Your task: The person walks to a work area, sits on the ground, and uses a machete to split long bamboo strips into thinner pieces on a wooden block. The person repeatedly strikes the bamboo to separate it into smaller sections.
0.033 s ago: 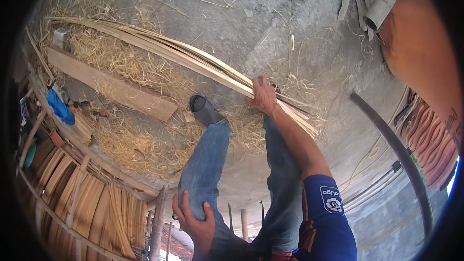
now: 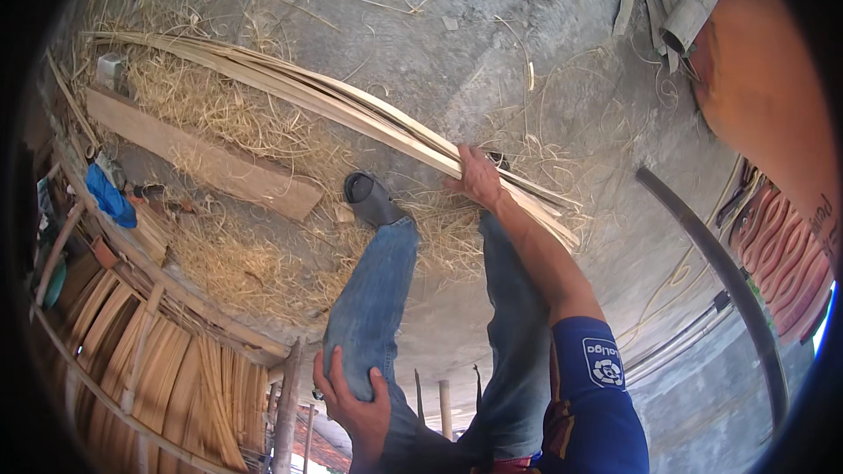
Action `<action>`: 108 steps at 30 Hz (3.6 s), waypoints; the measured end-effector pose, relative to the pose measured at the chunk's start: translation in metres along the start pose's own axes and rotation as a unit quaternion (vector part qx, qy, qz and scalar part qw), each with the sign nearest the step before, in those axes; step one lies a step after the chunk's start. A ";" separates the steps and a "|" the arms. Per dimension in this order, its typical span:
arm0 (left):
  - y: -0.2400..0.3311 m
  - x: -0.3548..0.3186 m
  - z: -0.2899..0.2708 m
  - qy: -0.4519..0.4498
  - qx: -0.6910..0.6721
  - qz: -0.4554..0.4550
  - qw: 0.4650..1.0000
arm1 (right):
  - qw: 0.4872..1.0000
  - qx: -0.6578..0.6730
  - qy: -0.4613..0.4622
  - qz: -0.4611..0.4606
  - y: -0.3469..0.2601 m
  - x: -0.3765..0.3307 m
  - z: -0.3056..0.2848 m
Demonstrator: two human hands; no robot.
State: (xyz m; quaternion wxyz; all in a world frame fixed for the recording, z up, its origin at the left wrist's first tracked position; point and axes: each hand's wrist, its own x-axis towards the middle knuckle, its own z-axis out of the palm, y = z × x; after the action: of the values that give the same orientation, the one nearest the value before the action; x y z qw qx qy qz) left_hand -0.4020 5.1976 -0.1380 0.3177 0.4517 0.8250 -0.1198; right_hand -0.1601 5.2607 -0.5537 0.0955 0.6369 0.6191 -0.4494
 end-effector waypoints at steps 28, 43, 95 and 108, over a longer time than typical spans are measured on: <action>-0.006 -0.045 0.012 -0.014 -0.092 -0.029 0.995 | 0.929 0.152 -0.326 0.091 -0.117 -0.131 -0.276; 0.122 0.000 -0.054 -0.353 -0.896 -0.113 0.243 | 0.928 0.131 -0.181 0.297 -0.217 -0.618 -0.475; 0.211 -0.091 -0.113 -0.127 -0.910 -0.073 0.388 | 0.958 -0.039 0.264 -0.106 -0.100 -0.527 -0.536; 0.232 -0.118 -0.069 -0.096 -0.890 -0.102 0.433 | 0.972 -0.187 -0.139 -0.038 -0.348 -0.250 -0.394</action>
State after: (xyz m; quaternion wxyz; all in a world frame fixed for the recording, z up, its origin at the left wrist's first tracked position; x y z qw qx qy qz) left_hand -0.1942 5.2830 0.0105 0.6071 -0.1826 0.4794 0.6068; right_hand -0.2425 5.4270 -0.0015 0.2804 0.5150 0.6969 -0.4130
